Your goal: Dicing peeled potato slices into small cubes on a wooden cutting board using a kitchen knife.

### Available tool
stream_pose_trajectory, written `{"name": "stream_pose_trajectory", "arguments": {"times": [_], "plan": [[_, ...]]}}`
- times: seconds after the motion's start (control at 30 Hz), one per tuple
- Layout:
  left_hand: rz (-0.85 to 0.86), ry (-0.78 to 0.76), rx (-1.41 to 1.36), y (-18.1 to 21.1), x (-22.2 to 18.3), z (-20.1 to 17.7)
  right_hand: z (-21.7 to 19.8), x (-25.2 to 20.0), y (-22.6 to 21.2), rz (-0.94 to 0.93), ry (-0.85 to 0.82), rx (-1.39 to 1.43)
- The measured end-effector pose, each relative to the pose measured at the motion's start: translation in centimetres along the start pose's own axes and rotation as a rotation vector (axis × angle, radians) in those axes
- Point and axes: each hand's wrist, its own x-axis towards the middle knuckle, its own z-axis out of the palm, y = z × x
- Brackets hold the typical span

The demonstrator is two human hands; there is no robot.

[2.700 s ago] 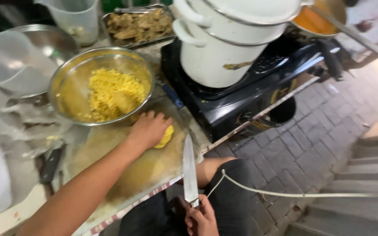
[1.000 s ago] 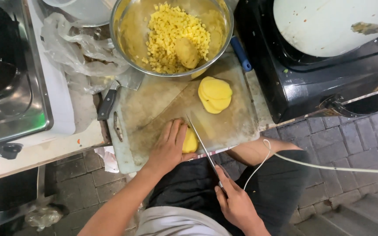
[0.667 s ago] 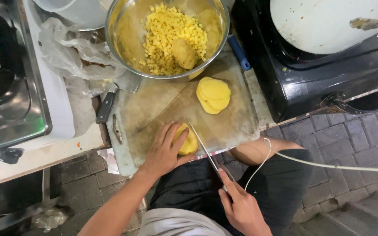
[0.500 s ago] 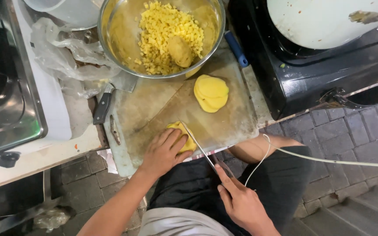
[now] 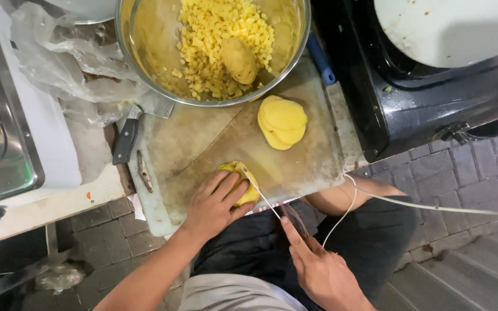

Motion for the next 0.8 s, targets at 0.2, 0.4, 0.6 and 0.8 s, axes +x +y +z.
{"name": "stream_pose_trajectory", "arguments": {"times": [0.2, 0.4, 0.6, 0.8], "plan": [[0.039, -0.039, -0.017, -0.8, 0.3, 0.4, -0.1, 2.0, -1.1, 0.008, 0.017, -0.057], [0.041, 0.013, -0.033, -0.1, -0.1, 0.2, 1.5, 4.9, -0.2, -0.265, 0.273, 0.144], [0.072, 0.028, -0.057, 0.5, -0.2, -0.2, 0.3, 5.6, 0.2, -0.361, 0.284, 0.286], [-0.081, 0.081, -0.119, 0.5, -1.3, 0.3, 1.1, 2.8, 1.3, -0.330, 0.315, 0.315]]}}
